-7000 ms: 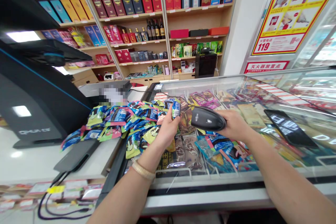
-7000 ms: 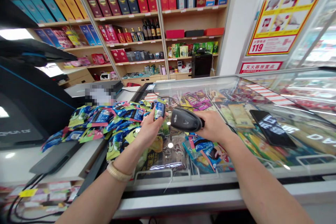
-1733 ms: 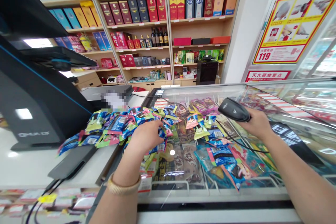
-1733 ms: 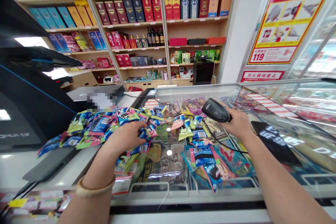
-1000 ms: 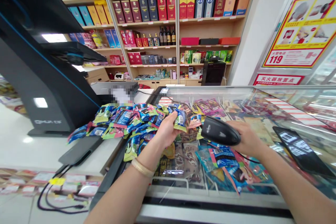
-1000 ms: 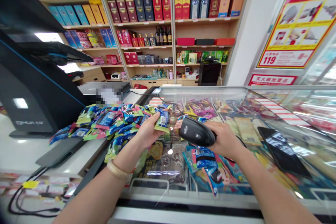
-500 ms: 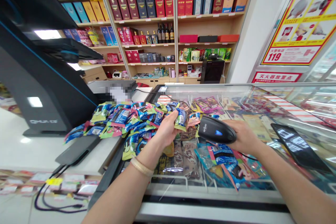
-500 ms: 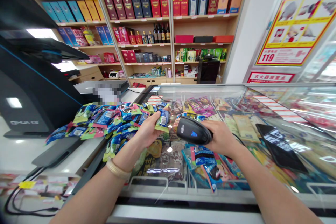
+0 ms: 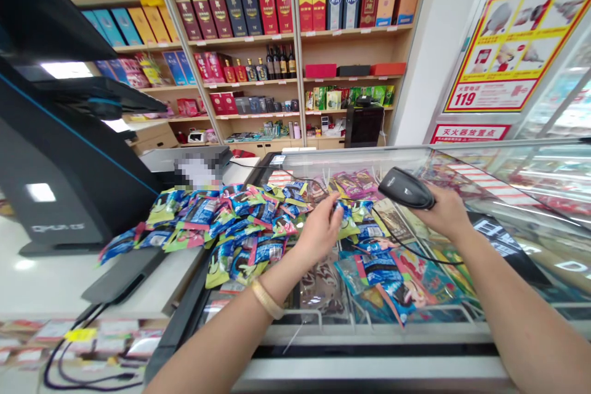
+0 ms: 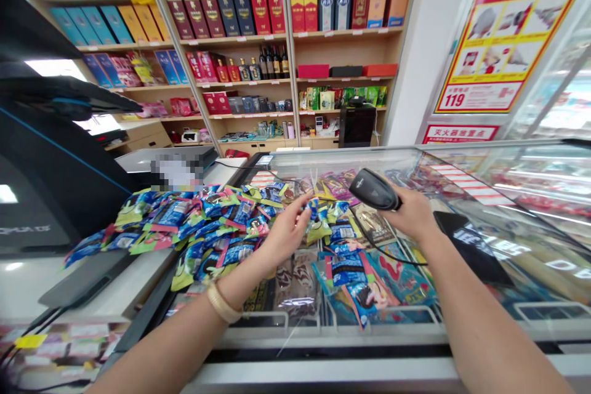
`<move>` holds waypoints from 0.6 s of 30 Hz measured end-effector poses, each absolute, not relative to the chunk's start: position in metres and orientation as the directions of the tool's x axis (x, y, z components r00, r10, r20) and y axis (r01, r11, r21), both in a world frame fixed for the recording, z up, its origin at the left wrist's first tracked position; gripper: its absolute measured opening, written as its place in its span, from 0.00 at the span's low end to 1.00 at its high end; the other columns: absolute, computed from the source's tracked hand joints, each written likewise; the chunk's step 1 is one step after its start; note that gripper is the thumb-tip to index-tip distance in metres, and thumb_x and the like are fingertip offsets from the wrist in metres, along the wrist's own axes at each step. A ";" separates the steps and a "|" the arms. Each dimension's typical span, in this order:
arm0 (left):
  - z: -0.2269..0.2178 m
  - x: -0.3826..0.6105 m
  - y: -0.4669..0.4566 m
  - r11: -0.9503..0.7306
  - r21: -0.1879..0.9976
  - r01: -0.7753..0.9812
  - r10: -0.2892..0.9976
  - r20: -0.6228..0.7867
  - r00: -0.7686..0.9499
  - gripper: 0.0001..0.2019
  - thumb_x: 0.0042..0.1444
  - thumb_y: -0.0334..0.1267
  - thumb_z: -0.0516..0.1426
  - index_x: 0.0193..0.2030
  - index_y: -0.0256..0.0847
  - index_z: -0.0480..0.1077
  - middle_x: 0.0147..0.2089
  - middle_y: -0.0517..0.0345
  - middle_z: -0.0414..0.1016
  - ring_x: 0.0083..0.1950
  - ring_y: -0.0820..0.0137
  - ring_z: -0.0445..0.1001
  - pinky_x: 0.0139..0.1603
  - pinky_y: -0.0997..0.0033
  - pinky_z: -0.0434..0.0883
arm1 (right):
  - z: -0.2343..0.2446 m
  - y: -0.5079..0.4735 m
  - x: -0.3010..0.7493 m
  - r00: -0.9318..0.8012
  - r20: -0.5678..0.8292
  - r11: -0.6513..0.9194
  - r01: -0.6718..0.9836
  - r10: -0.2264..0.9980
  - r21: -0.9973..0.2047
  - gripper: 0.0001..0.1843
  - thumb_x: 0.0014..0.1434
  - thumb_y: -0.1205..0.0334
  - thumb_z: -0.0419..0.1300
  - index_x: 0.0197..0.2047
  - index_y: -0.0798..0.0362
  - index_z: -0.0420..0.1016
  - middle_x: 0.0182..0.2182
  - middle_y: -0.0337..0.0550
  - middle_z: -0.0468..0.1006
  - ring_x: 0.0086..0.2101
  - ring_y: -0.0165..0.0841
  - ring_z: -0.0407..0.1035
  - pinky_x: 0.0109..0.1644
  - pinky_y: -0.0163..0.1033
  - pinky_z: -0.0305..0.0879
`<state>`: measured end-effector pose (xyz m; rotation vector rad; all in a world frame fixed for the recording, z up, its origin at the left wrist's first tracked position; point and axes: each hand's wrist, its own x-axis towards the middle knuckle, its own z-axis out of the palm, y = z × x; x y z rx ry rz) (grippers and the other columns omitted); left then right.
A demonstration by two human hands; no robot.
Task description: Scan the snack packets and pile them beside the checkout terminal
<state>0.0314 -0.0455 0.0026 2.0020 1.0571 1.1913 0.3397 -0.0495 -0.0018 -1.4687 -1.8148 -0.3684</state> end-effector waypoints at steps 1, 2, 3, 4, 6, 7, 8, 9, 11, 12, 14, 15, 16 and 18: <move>0.003 0.039 -0.047 -0.592 0.697 0.404 0.803 0.468 0.368 0.19 0.66 0.39 0.52 0.62 0.41 0.69 0.62 0.47 0.75 0.64 0.59 0.71 0.67 0.53 0.67 | -0.004 -0.048 0.344 -0.026 0.707 0.270 0.934 0.707 -0.235 0.17 0.49 0.50 0.62 0.38 0.51 0.81 0.30 0.48 0.84 0.30 0.45 0.78 0.31 0.41 0.67; 0.004 0.046 -0.049 -0.646 0.615 0.451 0.761 0.479 0.437 0.20 0.66 0.39 0.52 0.64 0.40 0.67 0.63 0.46 0.74 0.64 0.59 0.71 0.67 0.52 0.67 | -0.006 -0.046 0.347 -0.005 0.711 0.248 0.939 0.703 -0.239 0.17 0.49 0.49 0.62 0.37 0.51 0.81 0.30 0.48 0.84 0.29 0.45 0.78 0.31 0.41 0.66; 0.004 0.053 -0.051 -0.683 0.546 0.486 0.730 0.475 0.493 0.21 0.67 0.40 0.51 0.65 0.40 0.65 0.63 0.45 0.74 0.64 0.58 0.71 0.67 0.52 0.67 | -0.008 -0.045 0.349 0.011 0.714 0.232 0.942 0.701 -0.243 0.17 0.49 0.49 0.62 0.36 0.51 0.81 0.29 0.49 0.83 0.29 0.45 0.78 0.30 0.41 0.66; 0.004 0.061 -0.053 -0.703 0.492 0.514 0.711 0.461 0.531 0.21 0.67 0.40 0.51 0.66 0.39 0.64 0.62 0.44 0.74 0.63 0.57 0.71 0.66 0.51 0.67 | -0.009 -0.044 0.351 0.024 0.715 0.221 0.943 0.699 -0.248 0.17 0.49 0.48 0.62 0.36 0.51 0.80 0.28 0.49 0.83 0.28 0.45 0.77 0.30 0.41 0.65; 0.003 0.073 -0.055 -0.719 0.424 0.550 0.695 0.436 0.572 0.23 0.67 0.40 0.52 0.66 0.38 0.63 0.61 0.43 0.74 0.62 0.56 0.72 0.64 0.51 0.69 | -0.011 -0.043 0.351 0.038 0.715 0.206 0.946 0.698 -0.252 0.17 0.49 0.47 0.61 0.35 0.51 0.80 0.28 0.49 0.83 0.29 0.46 0.77 0.30 0.42 0.65; 0.002 0.077 -0.055 -0.724 0.405 0.558 0.690 0.434 0.580 0.23 0.67 0.41 0.53 0.67 0.37 0.63 0.61 0.43 0.74 0.62 0.56 0.72 0.64 0.52 0.69 | -0.011 -0.042 0.351 0.040 0.715 0.201 0.947 0.698 -0.249 0.17 0.49 0.48 0.61 0.36 0.51 0.81 0.28 0.49 0.83 0.29 0.46 0.78 0.30 0.42 0.65; 0.001 0.080 -0.055 -0.729 0.392 0.560 0.684 0.440 0.582 0.24 0.66 0.41 0.54 0.67 0.38 0.63 0.61 0.43 0.74 0.62 0.56 0.72 0.64 0.52 0.69 | -0.011 -0.042 0.351 0.040 0.714 0.196 0.950 0.699 -0.245 0.17 0.49 0.48 0.61 0.36 0.51 0.81 0.29 0.49 0.83 0.30 0.47 0.78 0.30 0.42 0.65; 0.000 0.080 -0.053 -0.735 0.383 0.560 0.678 0.454 0.579 0.24 0.65 0.42 0.55 0.66 0.39 0.63 0.62 0.44 0.73 0.62 0.56 0.71 0.64 0.53 0.69 | -0.011 -0.042 0.350 0.041 0.714 0.188 0.952 0.699 -0.239 0.17 0.49 0.48 0.61 0.36 0.51 0.81 0.29 0.50 0.83 0.30 0.47 0.78 0.30 0.41 0.64; 0.002 0.075 -0.047 -0.728 0.362 0.582 0.679 0.493 0.543 0.24 0.64 0.43 0.57 0.65 0.40 0.65 0.62 0.45 0.73 0.63 0.57 0.70 0.64 0.54 0.68 | -0.010 -0.043 0.349 0.042 0.712 0.171 0.959 0.701 -0.225 0.17 0.48 0.49 0.62 0.37 0.51 0.81 0.29 0.50 0.83 0.31 0.47 0.78 0.30 0.41 0.64; 0.004 0.068 -0.043 -0.702 0.348 0.622 0.698 0.512 0.501 0.23 0.64 0.42 0.57 0.65 0.41 0.66 0.62 0.46 0.73 0.63 0.57 0.70 0.64 0.54 0.68 | -0.010 -0.043 0.348 0.040 0.710 0.165 0.962 0.703 -0.218 0.17 0.48 0.49 0.62 0.36 0.51 0.81 0.28 0.50 0.83 0.31 0.47 0.78 0.30 0.41 0.64; 0.012 0.051 -0.033 -0.575 0.316 0.755 0.763 0.539 0.356 0.22 0.62 0.40 0.57 0.63 0.42 0.68 0.61 0.45 0.73 0.62 0.56 0.70 0.64 0.52 0.67 | -0.009 -0.043 0.346 0.026 0.705 0.175 0.962 0.709 -0.211 0.17 0.48 0.49 0.61 0.37 0.50 0.82 0.28 0.49 0.83 0.30 0.46 0.78 0.30 0.41 0.64; 0.016 0.041 -0.029 -0.468 0.301 0.831 0.800 0.545 0.253 0.22 0.62 0.39 0.58 0.63 0.43 0.69 0.61 0.44 0.73 0.62 0.54 0.70 0.63 0.51 0.67 | -0.009 -0.043 0.345 0.017 0.703 0.187 0.959 0.711 -0.212 0.18 0.49 0.49 0.61 0.38 0.50 0.82 0.29 0.49 0.83 0.30 0.46 0.78 0.31 0.40 0.65; 0.020 0.031 -0.025 -0.351 0.281 0.893 0.827 0.541 0.155 0.23 0.61 0.39 0.58 0.63 0.43 0.69 0.60 0.43 0.72 0.61 0.52 0.70 0.61 0.50 0.68 | -0.009 -0.043 0.344 0.007 0.701 0.201 0.956 0.713 -0.214 0.18 0.49 0.49 0.60 0.39 0.50 0.82 0.29 0.48 0.84 0.30 0.45 0.78 0.31 0.40 0.65; 0.026 0.013 -0.020 -0.161 0.225 0.961 0.856 0.517 0.023 0.24 0.61 0.41 0.58 0.65 0.45 0.69 0.61 0.39 0.70 0.61 0.48 0.70 0.59 0.48 0.69 | -0.008 -0.044 0.342 -0.011 0.692 0.221 0.951 0.722 -0.217 0.19 0.50 0.49 0.60 0.40 0.51 0.82 0.29 0.48 0.84 0.29 0.44 0.78 0.31 0.40 0.65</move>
